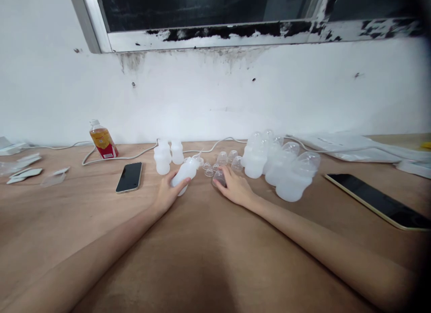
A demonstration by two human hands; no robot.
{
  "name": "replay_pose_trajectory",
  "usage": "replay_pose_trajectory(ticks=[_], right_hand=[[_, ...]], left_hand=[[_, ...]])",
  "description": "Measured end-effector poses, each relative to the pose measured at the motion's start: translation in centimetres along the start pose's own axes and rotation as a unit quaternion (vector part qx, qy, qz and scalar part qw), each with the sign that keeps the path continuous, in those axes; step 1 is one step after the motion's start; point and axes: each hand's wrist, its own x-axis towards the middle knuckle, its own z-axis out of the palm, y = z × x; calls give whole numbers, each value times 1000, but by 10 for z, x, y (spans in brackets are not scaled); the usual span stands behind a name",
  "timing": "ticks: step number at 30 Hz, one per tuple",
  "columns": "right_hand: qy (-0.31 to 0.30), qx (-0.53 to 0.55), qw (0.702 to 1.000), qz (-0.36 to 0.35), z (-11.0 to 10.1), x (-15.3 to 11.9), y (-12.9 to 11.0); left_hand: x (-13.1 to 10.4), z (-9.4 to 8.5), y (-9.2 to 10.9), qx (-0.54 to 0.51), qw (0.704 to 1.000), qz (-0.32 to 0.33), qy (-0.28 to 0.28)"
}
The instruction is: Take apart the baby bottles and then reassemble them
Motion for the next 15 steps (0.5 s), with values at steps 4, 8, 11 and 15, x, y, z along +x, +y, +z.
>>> replay_pose_trajectory(ticks=[4, 8, 11, 15], right_hand=[[33, 182, 981, 62, 1, 4, 3], [-20, 574, 808, 130, -4, 11, 9], [-104, 723, 661, 170, -7, 14, 12], [-137, 760, 603, 200, -7, 15, 13]], left_hand=[[0, 0, -1, 4, 1000, 1, -7], [0, 0, -4, 46, 998, 18, -29], [-1, 1, -8, 78, 995, 30, -49], [0, 2, -9, 90, 994, 30, -54]])
